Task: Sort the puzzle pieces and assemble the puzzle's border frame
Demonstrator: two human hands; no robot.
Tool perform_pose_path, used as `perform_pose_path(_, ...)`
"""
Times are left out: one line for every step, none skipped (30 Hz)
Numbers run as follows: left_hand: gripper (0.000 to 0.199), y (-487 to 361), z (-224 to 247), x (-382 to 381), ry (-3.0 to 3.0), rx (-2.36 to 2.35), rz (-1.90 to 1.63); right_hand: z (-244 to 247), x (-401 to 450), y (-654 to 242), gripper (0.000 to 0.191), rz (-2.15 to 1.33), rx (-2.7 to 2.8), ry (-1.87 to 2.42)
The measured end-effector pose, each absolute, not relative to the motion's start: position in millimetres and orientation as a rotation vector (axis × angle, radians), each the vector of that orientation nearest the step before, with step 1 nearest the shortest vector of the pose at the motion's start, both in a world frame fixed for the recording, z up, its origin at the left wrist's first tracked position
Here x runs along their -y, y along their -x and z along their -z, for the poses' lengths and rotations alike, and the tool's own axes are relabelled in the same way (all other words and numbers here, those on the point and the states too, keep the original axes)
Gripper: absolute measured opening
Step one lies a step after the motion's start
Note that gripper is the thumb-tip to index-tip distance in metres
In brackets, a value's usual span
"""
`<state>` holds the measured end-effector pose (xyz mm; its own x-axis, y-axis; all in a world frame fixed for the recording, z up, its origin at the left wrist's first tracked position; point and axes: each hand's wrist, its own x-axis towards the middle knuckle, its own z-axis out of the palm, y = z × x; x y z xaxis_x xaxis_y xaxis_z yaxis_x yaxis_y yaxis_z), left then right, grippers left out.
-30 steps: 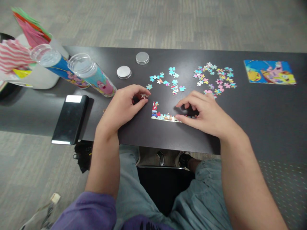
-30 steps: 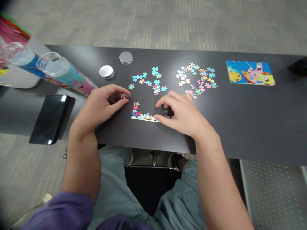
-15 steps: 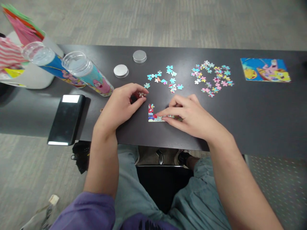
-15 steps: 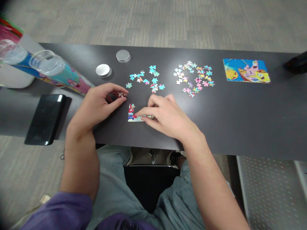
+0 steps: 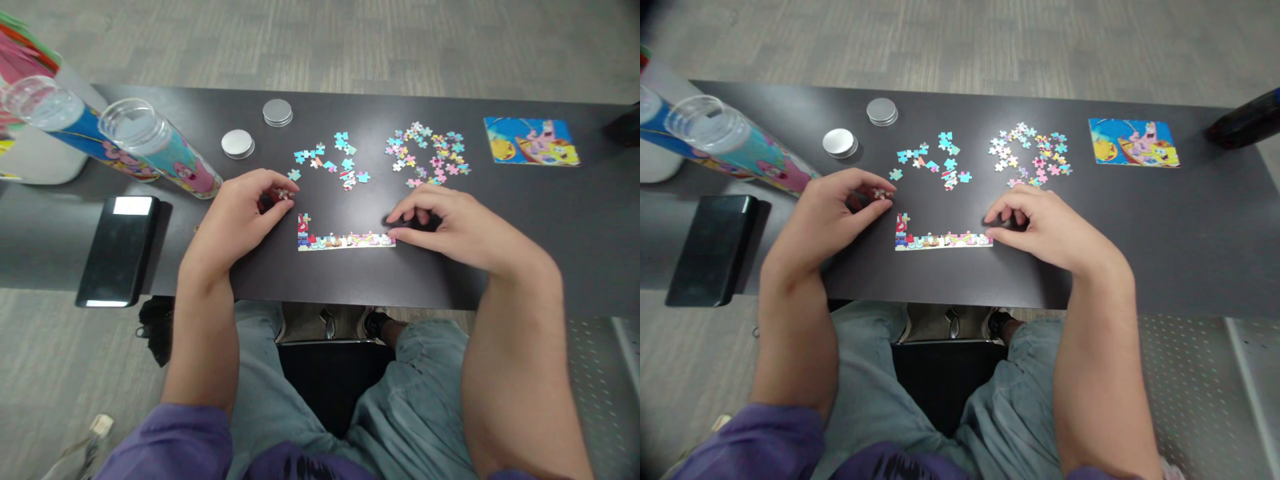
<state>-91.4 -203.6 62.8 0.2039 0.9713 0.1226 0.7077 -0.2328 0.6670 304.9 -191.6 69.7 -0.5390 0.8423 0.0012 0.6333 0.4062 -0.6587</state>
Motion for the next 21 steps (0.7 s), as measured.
perform_pose_path(0.026, 91, -63, 204, -2.013, -1.554, -0.744, -69, 191, -305, 0.021, -0.881, 2.337, 1.281)
perform_pose_path(0.027, 91, -63, 204, -2.013, -1.553, -0.747, -68, 191, -305, 0.024, -0.887, 2.340, 1.285)
perform_pose_path(0.028, 91, -63, 204, -2.014, -1.554, -0.750, -68, 191, -306, 0.026, -0.891, 2.342, 1.285)
perform_pose_path(0.029, 91, -63, 204, -2.017, -1.554, -0.751, -68, 191, -306, 0.026, -0.897, 2.344, 1.283)
perform_pose_path(0.030, 91, -63, 204, -2.018, -1.557, -0.753, -69, 192, -306, 0.026, -0.903, 2.345, 1.280)
perform_pose_path(0.030, 91, -63, 205, -2.019, -1.558, -0.754, -69, 192, -306, 0.024, -0.905, 2.344, 1.279)
perform_pose_path(0.031, 90, -63, 205, -2.019, -1.558, -0.757, -70, 192, -305, 0.022, -0.903, 2.339, 1.282)
perform_pose_path(0.031, 90, -63, 205, -2.016, -1.554, -0.761, -71, 192, -304, 0.020, -0.895, 2.331, 1.288)
perform_pose_path(0.031, 90, -63, 205, -2.011, -1.547, -0.764, -72, 192, -302, 0.019, -0.884, 2.320, 1.295)
perform_pose_path(0.031, 89, -64, 206, -2.003, -1.538, -0.767, -73, 192, -299, 0.017, -0.871, 2.306, 1.304)
perform_pose_path(0.032, 89, -64, 206, -1.995, -1.528, -0.769, -74, 192, -296, 0.016, -0.858, 2.292, 1.312)
perform_pose_path(0.033, 89, -64, 206, -1.990, -1.520, -0.770, -75, 191, -292, 0.015, -0.849, 2.278, 1.317)
perform_pose_path(0.034, 89, -64, 206, -1.986, -1.516, -0.772, -76, 191, -288, 0.014, -0.844, 2.267, 1.320)
perform_pose_path(0.035, 90, -64, 206, -1.985, -1.515, -0.775, -76, 190, -285, 0.013, -0.839, 2.257, 1.321)
perform_pose_path(0.036, 90, -64, 206, -1.987, -1.518, -0.779, -76, 190, -282, 0.013, -0.834, 2.247, 1.322)
perform_pose_path(0.036, 91, -64, 206, -1.989, -1.521, -0.784, -76, 189, -279, 0.013, -0.828, 2.238, 1.323)
perform_pose_path(0.035, 91, -64, 206, -1.991, -1.523, -0.788, -75, 188, -278, 0.013, -0.819, 2.229, 1.327)
perform_pose_path(0.035, 91, -64, 206, -1.993, -1.524, -0.789, -74, 187, -278, 0.013, -0.808, 2.221, 1.329)
perform_pose_path(0.034, 92, -64, 206, -1.995, -1.524, -0.790, -72, 186, -278, 0.014, -0.793, 2.216, 1.334)
perform_pose_path(0.034, 92, -64, 206, -1.997, -1.527, -0.792, -70, 185, -279, 0.016, -0.776, 2.213, 1.339)
perform_pose_path(0.034, 92, -64, 205, -1.998, -1.531, -0.792, -68, 184, -280, 0.018, -0.759, 2.212, 1.344)
